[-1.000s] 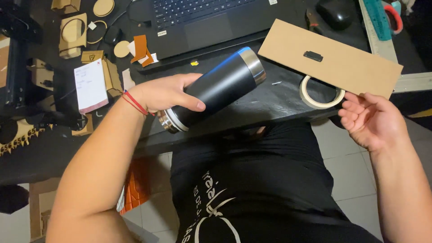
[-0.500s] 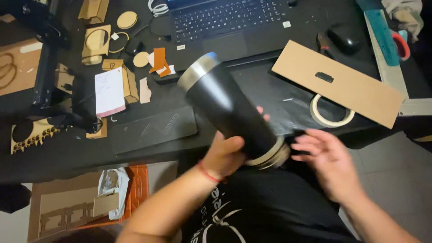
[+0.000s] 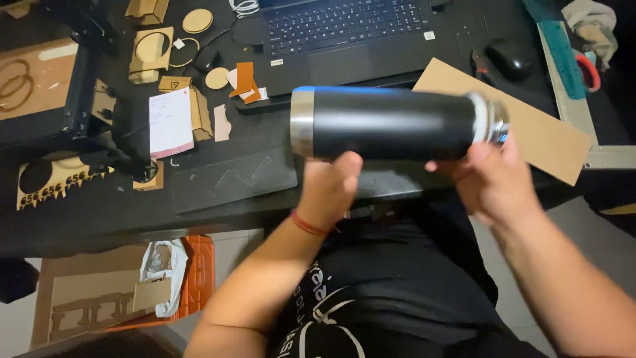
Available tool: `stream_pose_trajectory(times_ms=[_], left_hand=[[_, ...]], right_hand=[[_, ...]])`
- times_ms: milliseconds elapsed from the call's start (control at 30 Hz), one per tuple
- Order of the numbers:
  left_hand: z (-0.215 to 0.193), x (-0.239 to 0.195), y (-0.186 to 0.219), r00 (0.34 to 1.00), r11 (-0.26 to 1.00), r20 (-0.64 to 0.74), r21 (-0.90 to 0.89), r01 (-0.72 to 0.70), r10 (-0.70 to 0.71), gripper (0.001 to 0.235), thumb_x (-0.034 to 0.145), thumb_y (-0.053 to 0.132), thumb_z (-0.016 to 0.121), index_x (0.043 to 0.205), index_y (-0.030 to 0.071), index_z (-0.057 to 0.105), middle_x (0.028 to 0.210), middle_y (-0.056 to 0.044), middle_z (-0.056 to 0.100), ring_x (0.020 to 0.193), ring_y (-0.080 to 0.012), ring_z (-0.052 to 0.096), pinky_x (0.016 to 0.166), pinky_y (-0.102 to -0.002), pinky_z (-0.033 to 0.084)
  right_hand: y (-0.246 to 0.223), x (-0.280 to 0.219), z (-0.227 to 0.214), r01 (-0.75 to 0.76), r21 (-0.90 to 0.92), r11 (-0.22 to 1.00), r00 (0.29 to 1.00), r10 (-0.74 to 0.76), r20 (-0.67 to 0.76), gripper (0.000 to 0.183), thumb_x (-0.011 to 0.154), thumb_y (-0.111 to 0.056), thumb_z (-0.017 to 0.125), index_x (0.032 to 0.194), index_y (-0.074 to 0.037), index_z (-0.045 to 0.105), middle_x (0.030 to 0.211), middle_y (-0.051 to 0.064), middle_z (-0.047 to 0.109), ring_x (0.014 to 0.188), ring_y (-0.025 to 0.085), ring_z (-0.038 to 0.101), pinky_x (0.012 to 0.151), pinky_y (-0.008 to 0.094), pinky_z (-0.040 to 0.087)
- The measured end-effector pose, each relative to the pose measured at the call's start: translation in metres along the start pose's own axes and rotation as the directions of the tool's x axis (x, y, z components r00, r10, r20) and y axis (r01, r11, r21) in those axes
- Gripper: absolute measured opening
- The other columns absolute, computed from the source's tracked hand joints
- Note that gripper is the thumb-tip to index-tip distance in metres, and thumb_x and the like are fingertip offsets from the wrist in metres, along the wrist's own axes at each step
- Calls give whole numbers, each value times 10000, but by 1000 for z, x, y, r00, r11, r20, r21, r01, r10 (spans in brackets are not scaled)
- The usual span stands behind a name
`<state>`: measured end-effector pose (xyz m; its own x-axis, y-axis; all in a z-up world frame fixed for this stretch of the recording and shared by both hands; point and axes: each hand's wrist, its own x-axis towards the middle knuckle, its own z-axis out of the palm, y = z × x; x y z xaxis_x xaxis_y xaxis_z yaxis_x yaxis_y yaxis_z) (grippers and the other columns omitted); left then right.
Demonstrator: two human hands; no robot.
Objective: Measuring a tumbler with a caliper and entering dimensions into a laptop at a design station.
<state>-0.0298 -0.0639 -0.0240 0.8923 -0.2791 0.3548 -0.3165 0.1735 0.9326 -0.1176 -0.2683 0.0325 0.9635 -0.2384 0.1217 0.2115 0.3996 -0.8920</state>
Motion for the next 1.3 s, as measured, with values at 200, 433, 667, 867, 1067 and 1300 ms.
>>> stream_pose_trajectory(times_ms=[200, 433, 667, 867, 1067, 1300], left_hand=[[-27, 21, 49, 996, 856, -47, -510, -84, 70, 1052, 770, 233, 882, 1584, 88, 231, 1415, -67, 520, 1178, -164, 592, 1027, -299, 494], [-36, 21, 83, 990, 904, -54, -402, -143, 132, 986, 788, 343, 861, 1546, 78, 289, 1436, -81, 509, 1245, -190, 567, 1104, -341, 487], [-31, 3, 105, 992, 947, -52, -296, -126, 116, 958, 781, 327, 847, 1534, 153, 279, 1403, -82, 496, 1229, -189, 554, 1030, -343, 540], [-7, -17, 107, 942, 911, -72, -238, -336, 329, 1027, 777, 293, 866, 1558, 115, 223, 1496, -114, 392, 1400, -203, 428, 1244, -388, 359], [10, -37, 130, 843, 808, 38, 267, -526, 536, 965, 726, 330, 919, 1425, -63, 382, 1443, -177, 474, 1335, -277, 543, 1198, -353, 463], [28, -20, 122, 486, 425, 158, 307, -851, 860, 594, 1116, 250, 562, 1556, 213, 164, 1422, -110, 524, 1364, -335, 562, 1234, -507, 463]], right_hand=[[-48, 20, 21, 2, -179, 984, 1000, 1, 14, 845, 688, -574, 814, 1339, -163, 466, 1301, 58, 596, 1102, 209, 644, 673, 284, 622], [-52, 20, 37, 45, -189, 981, 999, -47, -7, 869, 687, -636, 782, 1364, -160, 517, 1207, 14, 664, 1010, 217, 697, 689, 323, 615], [-49, 26, 41, 41, -46, 998, 999, -41, 0, 827, 678, -630, 801, 1311, -149, 572, 1185, 66, 676, 1044, 248, 692, 671, 326, 629], [-44, 42, 45, -47, 282, 958, 982, -7, 188, 717, 776, -504, 758, 1279, -24, 581, 1229, 158, 648, 1144, 295, 649, 939, 458, 589], [-18, 60, 46, -286, 432, 855, 919, 117, 376, 682, 842, -556, 616, 1251, -10, 634, 1124, 141, 706, 1056, 262, 670, 987, 405, 505], [-8, 63, 60, -356, 400, 844, 895, 185, 407, 725, 818, -580, 608, 1253, 0, 627, 1066, 129, 715, 977, 244, 687, 919, 381, 527]])
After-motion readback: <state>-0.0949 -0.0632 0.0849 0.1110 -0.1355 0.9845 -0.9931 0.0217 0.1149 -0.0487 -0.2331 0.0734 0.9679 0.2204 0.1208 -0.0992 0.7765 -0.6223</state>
